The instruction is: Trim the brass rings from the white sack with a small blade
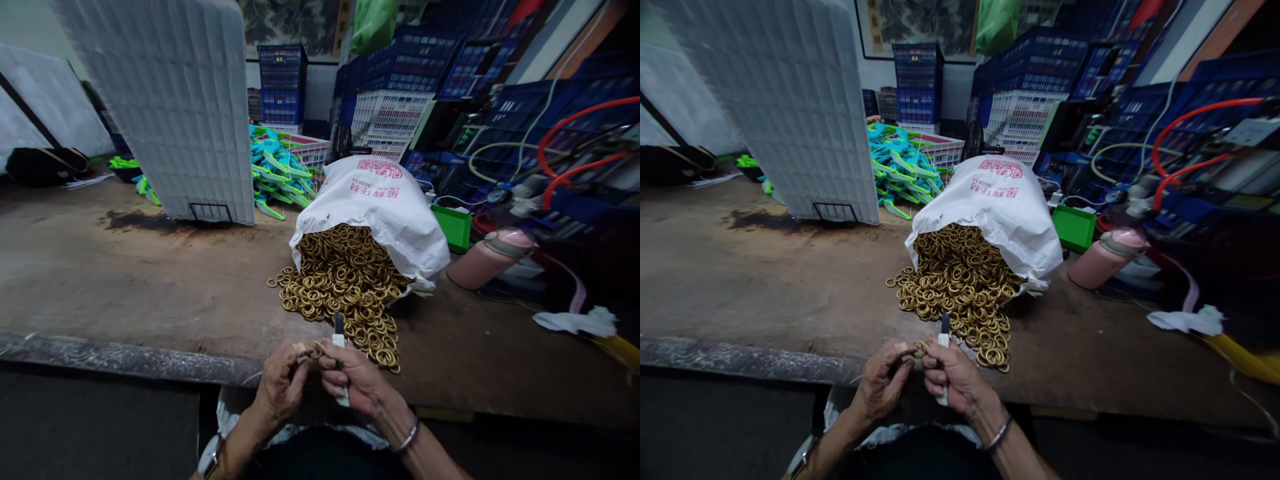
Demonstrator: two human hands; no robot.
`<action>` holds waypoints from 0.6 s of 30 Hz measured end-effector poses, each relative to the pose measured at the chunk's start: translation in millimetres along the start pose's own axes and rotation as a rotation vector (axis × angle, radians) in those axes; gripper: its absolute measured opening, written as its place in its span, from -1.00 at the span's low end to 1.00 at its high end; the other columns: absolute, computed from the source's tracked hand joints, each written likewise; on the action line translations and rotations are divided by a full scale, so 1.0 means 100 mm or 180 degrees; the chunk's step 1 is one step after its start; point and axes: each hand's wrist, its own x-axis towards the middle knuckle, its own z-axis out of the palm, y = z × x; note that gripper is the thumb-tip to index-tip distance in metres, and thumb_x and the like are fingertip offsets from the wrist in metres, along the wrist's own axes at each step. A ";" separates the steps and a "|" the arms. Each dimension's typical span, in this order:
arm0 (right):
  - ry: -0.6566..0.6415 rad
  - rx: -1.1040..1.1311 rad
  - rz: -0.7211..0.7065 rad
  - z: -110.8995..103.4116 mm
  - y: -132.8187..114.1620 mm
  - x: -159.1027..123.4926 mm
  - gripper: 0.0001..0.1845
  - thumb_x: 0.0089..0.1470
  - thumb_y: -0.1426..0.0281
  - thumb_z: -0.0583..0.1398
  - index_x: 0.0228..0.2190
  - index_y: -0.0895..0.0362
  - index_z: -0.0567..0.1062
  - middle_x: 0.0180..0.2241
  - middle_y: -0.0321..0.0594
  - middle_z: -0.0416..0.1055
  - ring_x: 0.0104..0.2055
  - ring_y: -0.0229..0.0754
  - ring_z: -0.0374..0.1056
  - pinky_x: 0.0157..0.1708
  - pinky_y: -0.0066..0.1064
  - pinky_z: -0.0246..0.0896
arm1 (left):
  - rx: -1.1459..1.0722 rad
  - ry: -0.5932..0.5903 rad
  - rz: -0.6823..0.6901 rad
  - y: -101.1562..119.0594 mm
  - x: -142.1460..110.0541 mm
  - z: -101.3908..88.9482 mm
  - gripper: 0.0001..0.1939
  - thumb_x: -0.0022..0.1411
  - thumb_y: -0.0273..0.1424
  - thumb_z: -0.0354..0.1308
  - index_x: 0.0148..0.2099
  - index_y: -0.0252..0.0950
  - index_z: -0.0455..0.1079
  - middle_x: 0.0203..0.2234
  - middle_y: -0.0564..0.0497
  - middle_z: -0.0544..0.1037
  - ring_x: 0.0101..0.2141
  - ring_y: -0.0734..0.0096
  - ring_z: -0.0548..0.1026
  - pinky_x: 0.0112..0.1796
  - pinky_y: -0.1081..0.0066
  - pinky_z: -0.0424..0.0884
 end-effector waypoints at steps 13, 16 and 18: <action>0.1050 -0.3272 -0.1706 0.03 0.02 0.02 -0.84 -0.04 0.31 0.09 -0.37 0.11 0.32 -0.45 -0.36 0.25 -0.44 -0.34 0.15 -0.44 -0.52 0.05 | -0.0466 -0.0255 -0.0823 0.00 0.00 0.02 -0.90 0.07 -0.46 0.05 -0.38 -0.31 0.38 -0.54 0.06 0.45 -0.48 0.46 0.37 -0.41 0.50 0.27; 0.0710 -0.3835 -0.1806 0.04 0.06 0.02 -0.79 0.05 0.25 0.02 -0.37 0.12 0.33 -0.48 -0.35 0.26 -0.43 -0.32 0.16 -0.42 -0.50 0.03 | -0.1230 -0.0328 -0.1429 0.08 0.02 0.02 -0.89 0.04 -0.39 0.09 -0.43 -0.34 0.36 -0.58 0.08 0.41 -0.51 0.49 0.33 -0.43 0.51 0.25; 0.0661 -0.3939 -0.1730 0.04 0.10 0.05 -0.73 0.07 0.23 -0.02 -0.49 0.14 0.31 -0.56 -0.37 0.21 -0.49 -0.33 0.13 -0.48 -0.51 0.00 | -0.1557 -0.0309 -0.1726 0.10 0.02 0.02 -0.85 0.01 -0.35 0.13 -0.43 -0.36 0.34 -0.59 0.09 0.40 -0.53 0.52 0.31 -0.46 0.52 0.23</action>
